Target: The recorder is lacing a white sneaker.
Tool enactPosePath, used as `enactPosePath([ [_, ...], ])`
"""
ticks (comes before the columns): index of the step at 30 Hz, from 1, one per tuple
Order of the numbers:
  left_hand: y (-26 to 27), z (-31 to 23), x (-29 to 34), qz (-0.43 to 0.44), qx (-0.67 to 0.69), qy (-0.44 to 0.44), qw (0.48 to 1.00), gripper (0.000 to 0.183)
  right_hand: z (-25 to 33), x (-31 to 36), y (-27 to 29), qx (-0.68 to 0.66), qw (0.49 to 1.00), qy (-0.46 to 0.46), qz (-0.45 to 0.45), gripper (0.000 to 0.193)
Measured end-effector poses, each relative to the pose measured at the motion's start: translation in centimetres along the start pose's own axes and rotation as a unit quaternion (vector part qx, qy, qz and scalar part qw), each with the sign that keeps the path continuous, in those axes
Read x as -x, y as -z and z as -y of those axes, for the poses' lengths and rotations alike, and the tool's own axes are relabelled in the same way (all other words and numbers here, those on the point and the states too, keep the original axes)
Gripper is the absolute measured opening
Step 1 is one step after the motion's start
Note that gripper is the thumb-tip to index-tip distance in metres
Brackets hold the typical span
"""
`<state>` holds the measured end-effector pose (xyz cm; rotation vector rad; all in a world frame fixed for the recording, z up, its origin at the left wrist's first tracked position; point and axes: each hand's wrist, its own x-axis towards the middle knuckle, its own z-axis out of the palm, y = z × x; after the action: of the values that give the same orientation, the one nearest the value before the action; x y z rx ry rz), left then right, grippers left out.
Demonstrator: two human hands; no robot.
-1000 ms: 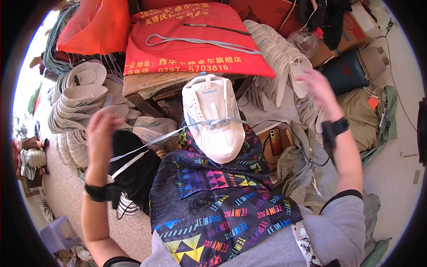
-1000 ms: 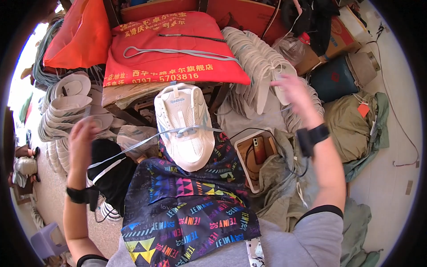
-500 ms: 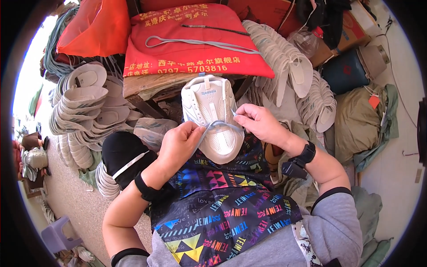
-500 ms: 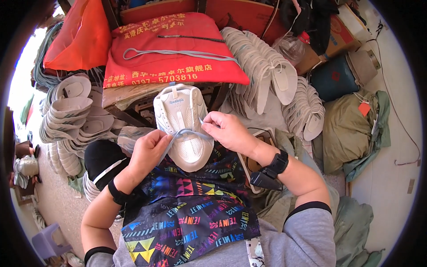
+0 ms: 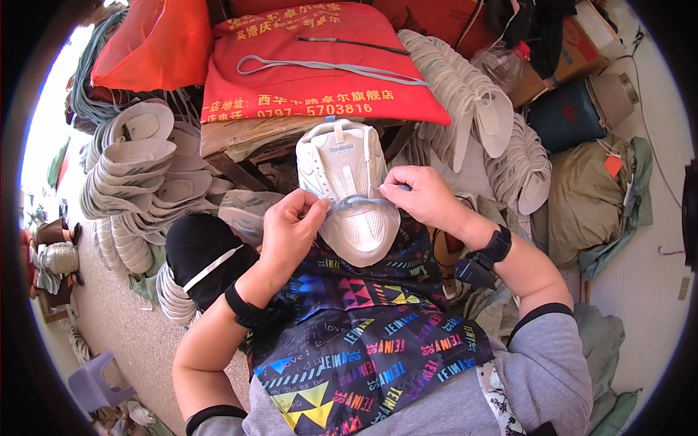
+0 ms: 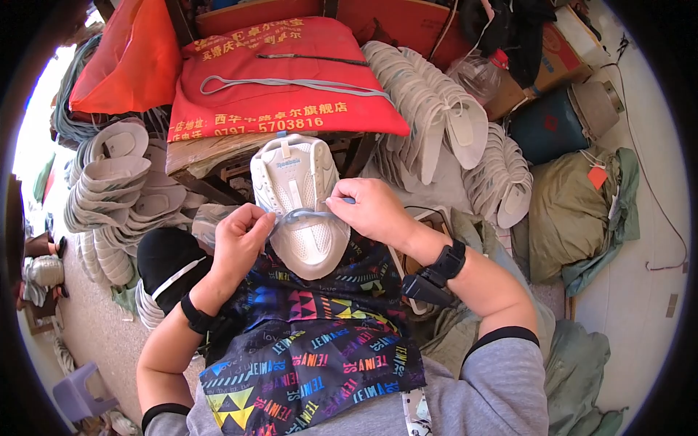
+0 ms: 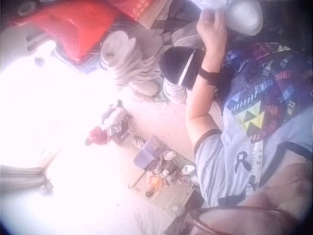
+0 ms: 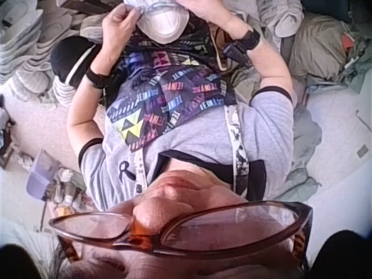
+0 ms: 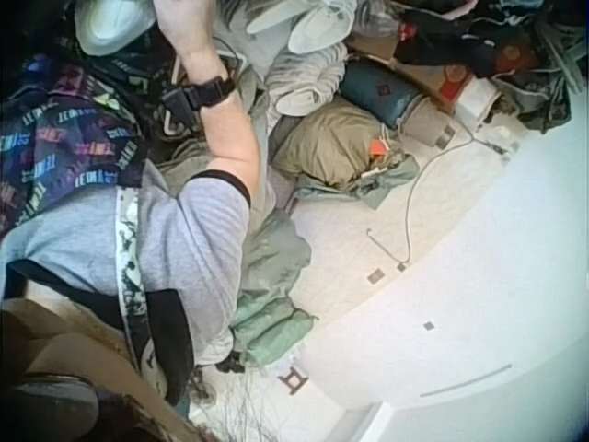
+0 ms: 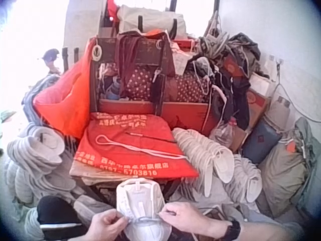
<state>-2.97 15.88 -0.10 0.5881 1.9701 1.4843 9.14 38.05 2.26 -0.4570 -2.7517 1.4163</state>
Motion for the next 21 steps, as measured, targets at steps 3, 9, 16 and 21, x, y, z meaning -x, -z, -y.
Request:
enactPosePath([
  [3, -0.2, -0.2, -0.2, -0.026, -0.021, -0.029, 0.999, 0.022, 0.8, -0.2, -0.1, 0.051, 0.999, 0.011, -0.010, 0.020],
  [9, -0.3, -0.3, -0.6, -0.040, -0.155, -0.134, 0.978, 0.017, 2.0, -0.2, -1.2, 0.153, 0.980, 0.108, -0.070, 0.016],
  [16, 2.0, -3.4, -1.1, 0.064, -0.280, -0.107, 0.952, 0.021, 4.1, -0.6, 1.5, 0.370, 0.906, 0.198, 0.054, 0.010],
  [21, 2.7, -6.7, -2.2, 0.112, -0.473, -0.382, 0.786, 0.033, 4.2, -4.0, 2.3, 0.359, 0.849, 0.383, 0.064, 0.030],
])
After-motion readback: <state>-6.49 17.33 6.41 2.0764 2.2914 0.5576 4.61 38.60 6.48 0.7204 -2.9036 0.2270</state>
